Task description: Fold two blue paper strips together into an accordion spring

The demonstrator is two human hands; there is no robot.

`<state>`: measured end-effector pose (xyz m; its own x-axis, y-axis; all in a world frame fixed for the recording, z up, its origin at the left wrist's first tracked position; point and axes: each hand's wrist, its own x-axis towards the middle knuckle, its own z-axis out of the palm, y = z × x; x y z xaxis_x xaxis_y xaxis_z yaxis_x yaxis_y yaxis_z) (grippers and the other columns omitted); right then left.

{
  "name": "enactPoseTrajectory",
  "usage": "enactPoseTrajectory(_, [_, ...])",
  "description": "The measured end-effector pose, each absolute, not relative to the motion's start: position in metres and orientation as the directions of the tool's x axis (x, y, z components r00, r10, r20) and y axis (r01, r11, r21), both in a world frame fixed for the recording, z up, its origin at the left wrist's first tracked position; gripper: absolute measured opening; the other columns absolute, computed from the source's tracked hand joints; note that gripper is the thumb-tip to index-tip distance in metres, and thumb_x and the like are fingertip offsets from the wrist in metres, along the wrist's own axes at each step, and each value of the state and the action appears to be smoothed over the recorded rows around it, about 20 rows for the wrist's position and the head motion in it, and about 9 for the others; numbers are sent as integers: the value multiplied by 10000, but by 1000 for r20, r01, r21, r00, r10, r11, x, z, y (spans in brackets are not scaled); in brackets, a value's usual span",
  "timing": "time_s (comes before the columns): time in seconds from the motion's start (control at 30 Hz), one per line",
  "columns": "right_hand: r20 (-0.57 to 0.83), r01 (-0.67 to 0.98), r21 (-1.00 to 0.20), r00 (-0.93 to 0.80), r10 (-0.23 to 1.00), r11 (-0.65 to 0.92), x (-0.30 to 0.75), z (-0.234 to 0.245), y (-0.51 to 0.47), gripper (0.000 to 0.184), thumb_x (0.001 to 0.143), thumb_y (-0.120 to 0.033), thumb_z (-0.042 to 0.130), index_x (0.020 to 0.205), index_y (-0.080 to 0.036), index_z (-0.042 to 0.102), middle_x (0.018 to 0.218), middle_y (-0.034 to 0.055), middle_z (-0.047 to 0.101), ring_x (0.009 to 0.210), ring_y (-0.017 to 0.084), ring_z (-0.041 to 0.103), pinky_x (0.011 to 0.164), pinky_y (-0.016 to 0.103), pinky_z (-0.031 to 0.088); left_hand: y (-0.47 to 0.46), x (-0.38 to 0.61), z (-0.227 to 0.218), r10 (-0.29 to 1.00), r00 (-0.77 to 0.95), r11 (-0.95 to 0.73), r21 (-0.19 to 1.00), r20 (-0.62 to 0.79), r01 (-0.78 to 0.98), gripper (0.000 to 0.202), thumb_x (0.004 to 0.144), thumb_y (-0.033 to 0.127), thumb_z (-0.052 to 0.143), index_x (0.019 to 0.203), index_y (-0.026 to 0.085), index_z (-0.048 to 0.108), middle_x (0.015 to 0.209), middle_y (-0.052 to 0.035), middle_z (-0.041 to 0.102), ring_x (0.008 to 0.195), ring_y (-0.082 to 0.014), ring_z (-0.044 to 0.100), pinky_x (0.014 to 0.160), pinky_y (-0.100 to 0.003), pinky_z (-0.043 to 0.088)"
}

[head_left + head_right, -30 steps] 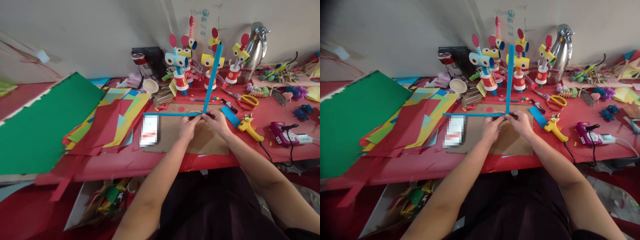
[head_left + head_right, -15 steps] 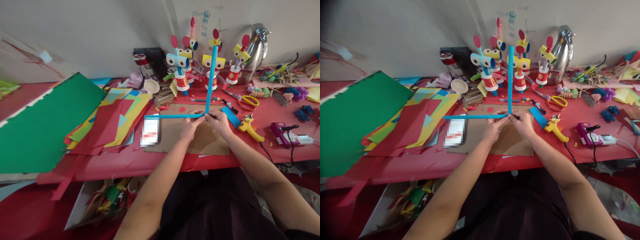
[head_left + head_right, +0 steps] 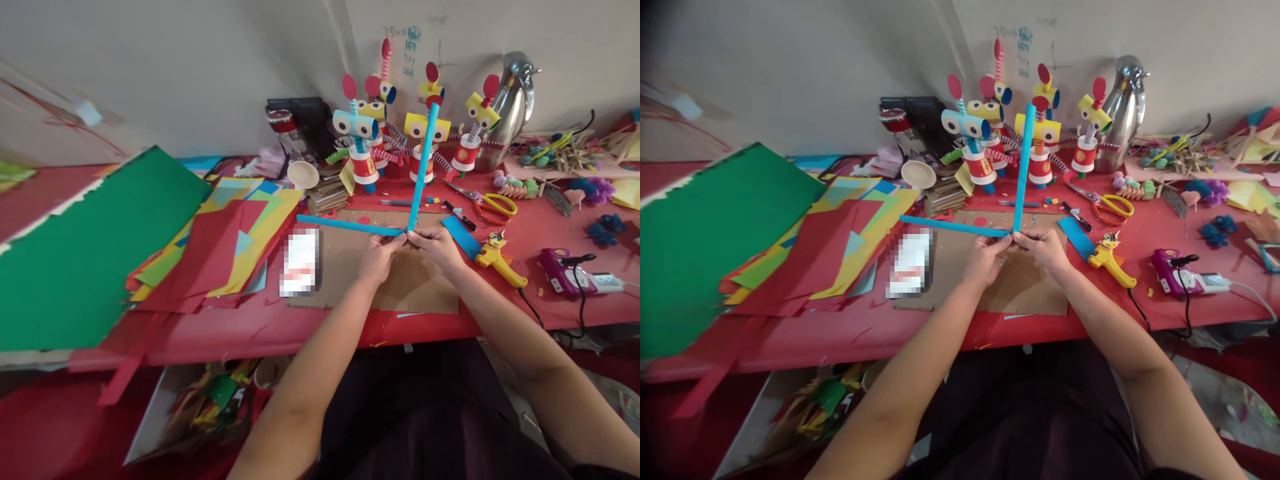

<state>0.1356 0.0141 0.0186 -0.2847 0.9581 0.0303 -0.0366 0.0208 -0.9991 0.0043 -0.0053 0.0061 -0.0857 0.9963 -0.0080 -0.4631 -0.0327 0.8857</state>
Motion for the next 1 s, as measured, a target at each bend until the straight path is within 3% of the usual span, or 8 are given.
enactPoseTrajectory(0.33, [11, -15, -1000, -272, 962, 7, 136, 12, 15, 445, 568, -617, 789, 682, -186, 778, 634, 16, 678, 617, 126, 543, 617, 276, 457, -6, 3, 6, 992, -128, -76, 876, 17, -477, 236, 551, 271, 851, 724, 185, 716, 717, 2, 716, 751, -171, 699, 709, -279, 530])
enactPoseTrajectory(0.57, [3, -66, -998, -254, 967, -14, 135, 13, 14, 316, 627, -456, 771, 808, -196, 780, 787, 34, 746, 744, 157, 638, 722, 293, 498, -2, 4, 1, 980, -198, -77, 878, -20, -473, 240, 527, 281, 840, 716, 188, 725, 676, 3, 713, 678, -144, 671, 687, -272, 514])
enactPoseTrajectory(0.7, [16, -60, -998, -211, 977, 4, 134, 15, 14, 258, 629, -427, 750, 718, -185, 741, 734, 21, 728, 704, 147, 635, 700, 284, 499, -3, 5, 1, 986, -165, -56, 888, -23, -456, 221, 562, 300, 833, 708, 179, 720, 660, -5, 714, 670, -145, 668, 694, -276, 509])
enactPoseTrajectory(0.87, [25, -85, -996, -160, 987, 11, 134, 17, 14, 235, 618, -414, 737, 651, -185, 696, 620, 6, 678, 621, 137, 608, 634, 275, 487, -4, 2, 1, 998, -68, -36, 893, 6, -448, 300, 562, 256, 846, 835, 197, 734, 731, -12, 739, 805, -195, 701, 786, -323, 531])
enactPoseTrajectory(1.0, [17, -107, -994, -162, 987, -1, 134, 17, 14, 272, 600, -441, 757, 656, -185, 685, 617, 5, 669, 594, 123, 582, 613, 268, 472, -2, -1, 0, 998, -39, 30, 860, -58, -510, 309, 607, 202, 815, 903, 198, 728, 733, -13, 736, 839, -198, 704, 767, -314, 537])
